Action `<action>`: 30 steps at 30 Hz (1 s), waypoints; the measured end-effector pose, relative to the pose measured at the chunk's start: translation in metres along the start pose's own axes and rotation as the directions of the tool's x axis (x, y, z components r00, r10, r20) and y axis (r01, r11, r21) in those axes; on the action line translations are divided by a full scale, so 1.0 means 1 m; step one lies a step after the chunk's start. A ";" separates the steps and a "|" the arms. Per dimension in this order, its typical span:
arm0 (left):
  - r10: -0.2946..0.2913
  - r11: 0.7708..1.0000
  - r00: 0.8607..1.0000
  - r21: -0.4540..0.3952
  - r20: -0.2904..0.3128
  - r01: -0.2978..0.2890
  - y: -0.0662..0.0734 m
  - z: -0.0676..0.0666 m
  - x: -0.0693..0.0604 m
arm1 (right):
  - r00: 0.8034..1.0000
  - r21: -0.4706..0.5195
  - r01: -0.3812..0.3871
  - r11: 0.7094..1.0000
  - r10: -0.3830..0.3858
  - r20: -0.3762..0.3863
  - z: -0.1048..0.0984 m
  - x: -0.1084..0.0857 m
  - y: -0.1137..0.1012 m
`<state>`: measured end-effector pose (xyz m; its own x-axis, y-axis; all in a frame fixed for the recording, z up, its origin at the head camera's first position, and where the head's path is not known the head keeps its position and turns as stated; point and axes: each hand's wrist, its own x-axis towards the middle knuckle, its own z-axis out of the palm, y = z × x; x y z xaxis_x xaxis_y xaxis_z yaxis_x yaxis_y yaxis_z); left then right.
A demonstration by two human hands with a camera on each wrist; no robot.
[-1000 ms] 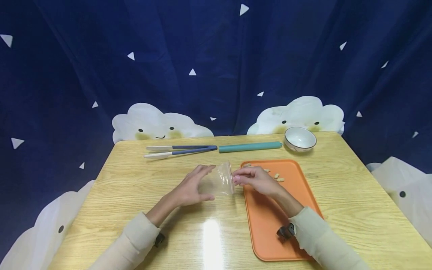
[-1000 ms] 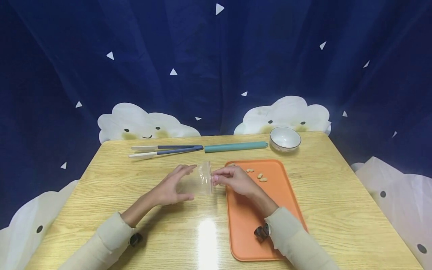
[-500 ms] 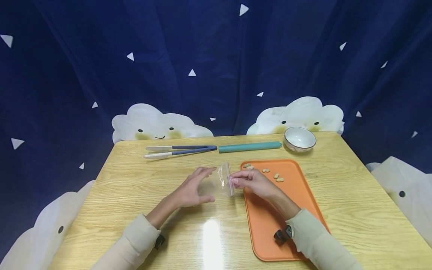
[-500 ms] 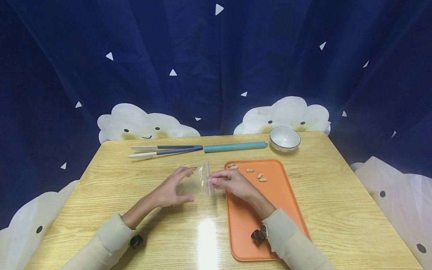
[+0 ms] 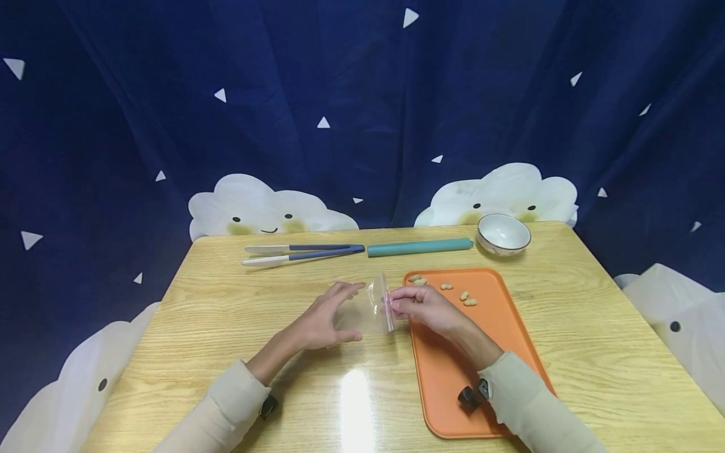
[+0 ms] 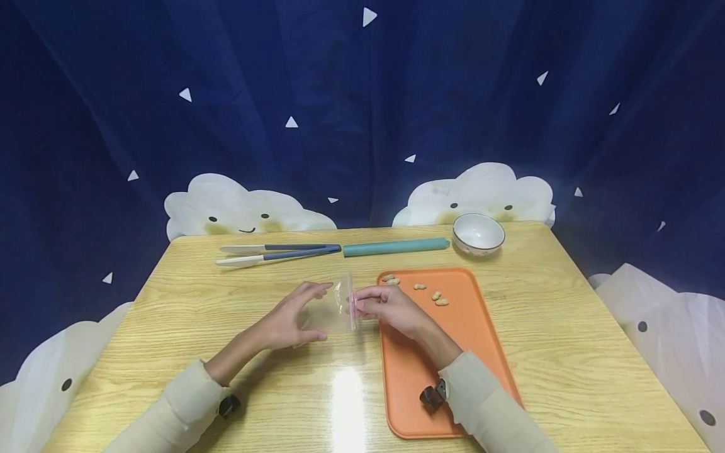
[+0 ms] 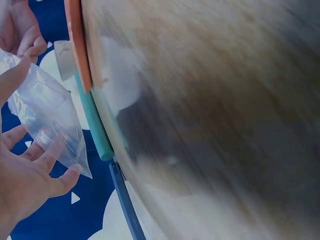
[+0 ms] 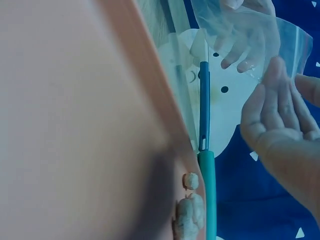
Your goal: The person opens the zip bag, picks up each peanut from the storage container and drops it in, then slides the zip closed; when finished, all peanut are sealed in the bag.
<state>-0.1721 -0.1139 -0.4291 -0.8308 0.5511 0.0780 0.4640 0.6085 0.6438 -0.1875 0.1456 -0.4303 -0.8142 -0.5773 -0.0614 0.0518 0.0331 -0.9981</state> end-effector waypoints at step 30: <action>-0.271 0.811 0.961 -0.527 0.045 0.253 0.045 0.011 0.037 | 0.965 -0.209 -0.121 0.970 0.066 -0.252 0.016 0.004 -0.010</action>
<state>-0.1786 -0.0597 -0.4059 -0.9109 0.3904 -0.1337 0.0041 0.3326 0.9431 -0.1817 0.1297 -0.4202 -0.9285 -0.3493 -0.1261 0.0280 0.2728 -0.9617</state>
